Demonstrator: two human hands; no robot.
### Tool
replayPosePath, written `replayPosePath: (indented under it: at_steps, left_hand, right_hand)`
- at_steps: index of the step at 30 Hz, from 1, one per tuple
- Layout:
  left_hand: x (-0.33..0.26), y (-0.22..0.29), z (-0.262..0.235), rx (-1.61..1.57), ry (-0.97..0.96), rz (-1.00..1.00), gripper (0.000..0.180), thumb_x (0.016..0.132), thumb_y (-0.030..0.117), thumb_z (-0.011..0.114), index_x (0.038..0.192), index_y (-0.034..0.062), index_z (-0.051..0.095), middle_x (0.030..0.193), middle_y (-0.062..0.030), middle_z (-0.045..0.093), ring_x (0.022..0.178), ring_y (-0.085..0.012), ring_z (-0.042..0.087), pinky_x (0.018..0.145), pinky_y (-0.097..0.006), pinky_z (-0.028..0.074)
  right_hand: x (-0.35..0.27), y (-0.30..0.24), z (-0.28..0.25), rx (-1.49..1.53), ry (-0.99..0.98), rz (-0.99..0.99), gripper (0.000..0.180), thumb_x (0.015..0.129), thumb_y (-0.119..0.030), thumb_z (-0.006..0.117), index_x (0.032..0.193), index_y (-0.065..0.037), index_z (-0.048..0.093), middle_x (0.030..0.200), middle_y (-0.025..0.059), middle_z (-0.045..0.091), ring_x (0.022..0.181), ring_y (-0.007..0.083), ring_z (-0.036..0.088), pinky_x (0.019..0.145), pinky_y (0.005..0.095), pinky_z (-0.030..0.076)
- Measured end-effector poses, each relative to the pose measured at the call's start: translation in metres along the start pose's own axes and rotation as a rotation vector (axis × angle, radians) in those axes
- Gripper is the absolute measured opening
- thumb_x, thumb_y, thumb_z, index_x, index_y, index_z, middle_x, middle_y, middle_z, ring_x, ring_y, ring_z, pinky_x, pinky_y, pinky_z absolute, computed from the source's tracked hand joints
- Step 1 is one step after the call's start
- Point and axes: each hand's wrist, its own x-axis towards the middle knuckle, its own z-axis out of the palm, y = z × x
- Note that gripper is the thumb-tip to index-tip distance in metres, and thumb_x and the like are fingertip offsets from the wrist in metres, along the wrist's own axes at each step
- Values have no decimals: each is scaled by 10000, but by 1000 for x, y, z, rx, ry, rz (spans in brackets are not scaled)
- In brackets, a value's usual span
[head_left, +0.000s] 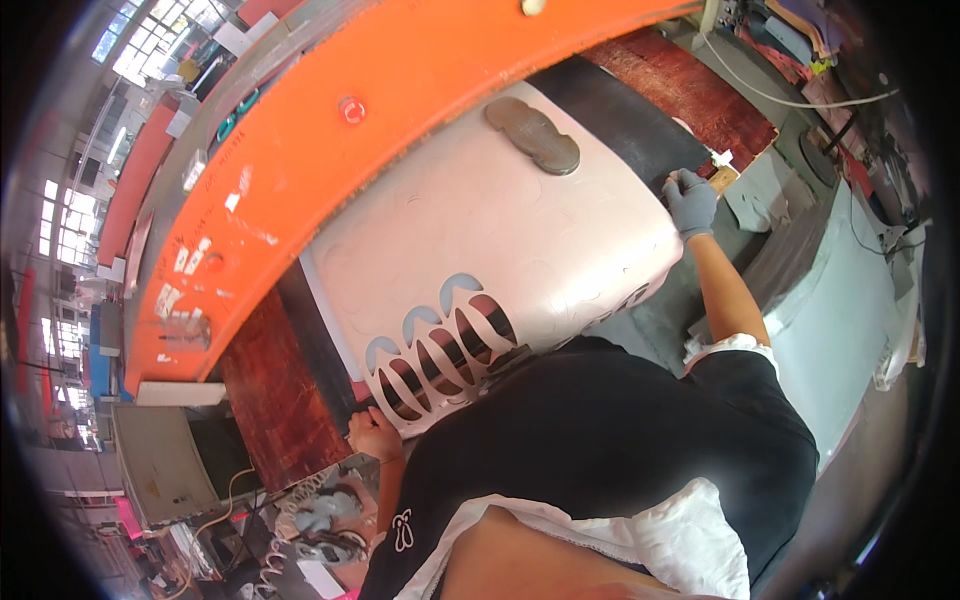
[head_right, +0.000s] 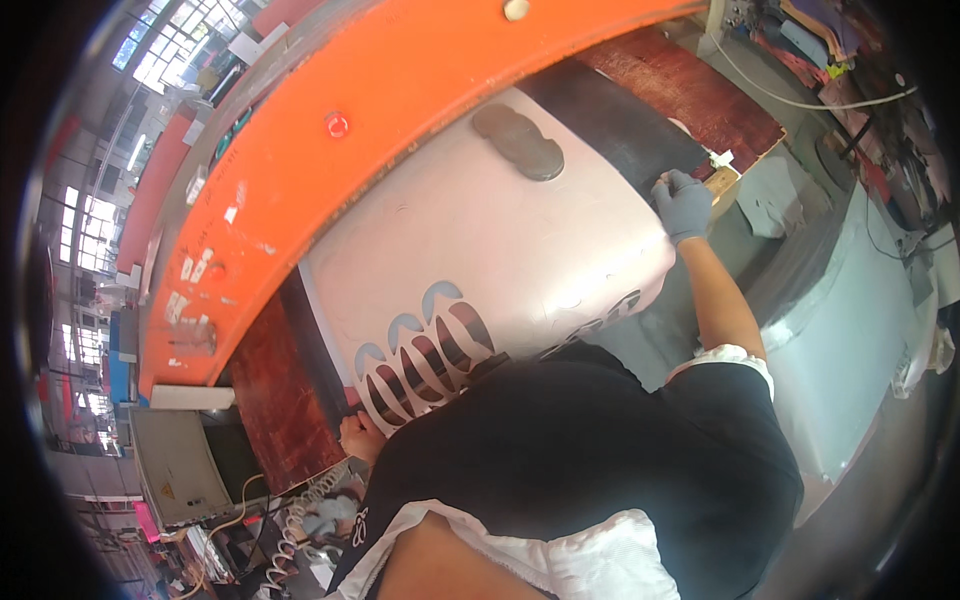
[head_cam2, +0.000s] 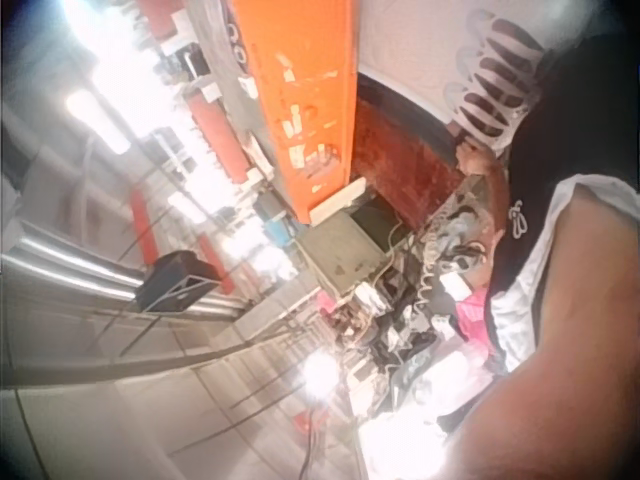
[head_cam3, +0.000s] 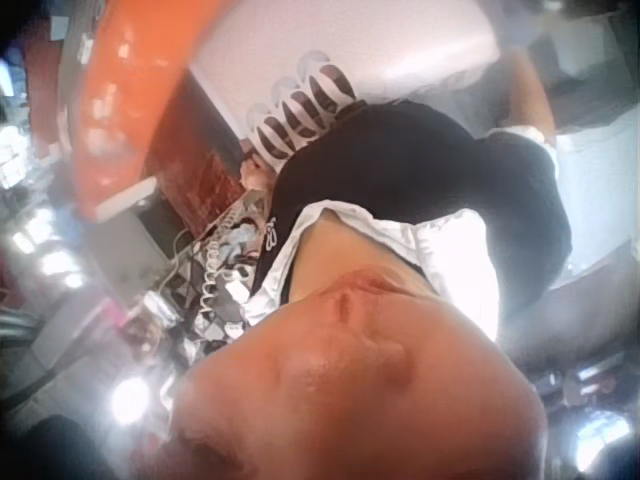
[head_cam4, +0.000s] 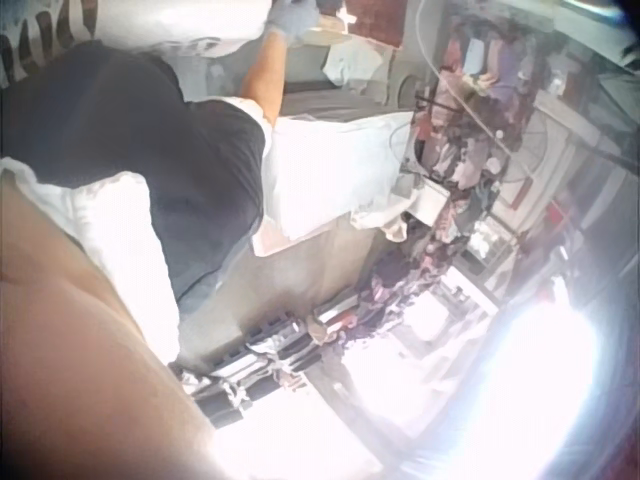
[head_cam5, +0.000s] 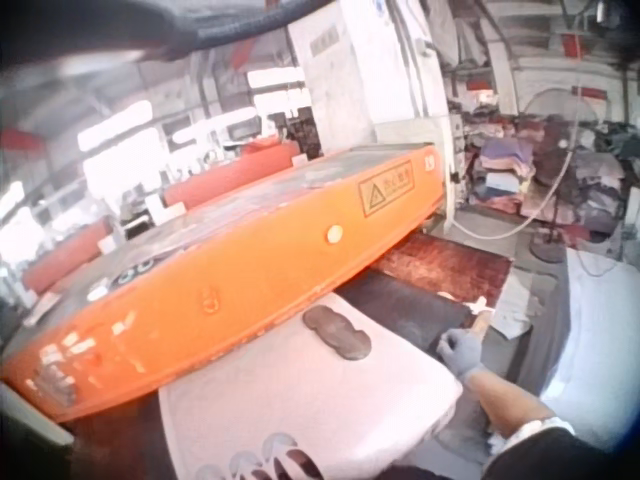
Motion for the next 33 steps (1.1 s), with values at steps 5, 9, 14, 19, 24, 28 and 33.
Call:
replayPosePath:
  at_steps: [5, 9, 14, 19, 24, 28, 33]
  left_hand:
    - [29, -19, 27, -47, 94, 48, 261, 794, 166, 558, 581, 48, 463, 639, -113, 483, 635, -318, 513, 541, -449, 381]
    - [74, -24, 75, -146, 174, 73, 283, 809, 189, 547, 584, 35, 471, 648, -129, 497, 643, -329, 516, 568, -451, 395]
    - [100, -28, 99, -184, 133, 29, 273, 790, 192, 555, 581, 29, 488, 648, -128, 505, 667, -329, 524, 586, -461, 403]
    - [121, -18, 115, -172, 270, 92, 264, 789, 179, 549, 583, 27, 483, 650, -134, 505, 671, -326, 531, 571, -457, 409]
    - [88, -35, 118, -134, 210, 108, 254, 801, 185, 542, 600, 38, 486, 660, -120, 497, 656, -325, 524, 556, -448, 405]
    - [70, -56, 102, -124, 142, 64, 281, 818, 214, 533, 611, 29, 492, 670, -127, 503, 661, -334, 530, 566, -459, 408]
    - [77, -63, 96, -185, 48, 99, 322, 844, 245, 507, 630, 4, 501, 702, -170, 526, 697, -368, 532, 617, -480, 414]
  right_hand:
    - [5, -4, 5, 40, -110, -51, 185, 799, -244, 562, 823, -73, 625, 805, 136, 632, 760, 324, 592, 686, 411, 463]
    - [41, -40, 6, 563, -1, -151, 264, 863, -266, 502, 832, -14, 573, 738, 157, 582, 722, 329, 559, 651, 377, 428]
    - [104, -83, -21, 620, 131, -122, 289, 875, -274, 472, 894, -3, 570, 771, 193, 566, 740, 322, 553, 682, 382, 424]
    - [57, -20, -21, 597, 106, -184, 300, 858, -291, 490, 926, -13, 580, 814, 187, 573, 796, 348, 548, 715, 400, 428]
    - [-32, 36, -17, 10, -11, -289, 236, 825, -265, 505, 809, -52, 605, 789, 128, 581, 786, 318, 560, 696, 422, 429]
    - [-45, 27, -10, -256, 3, -471, 245, 805, -300, 502, 747, -109, 644, 775, 96, 590, 772, 290, 573, 694, 442, 428]
    - [-39, 26, -3, -311, -183, -352, 279, 813, -329, 483, 779, -127, 673, 813, 93, 619, 803, 287, 588, 750, 437, 431]
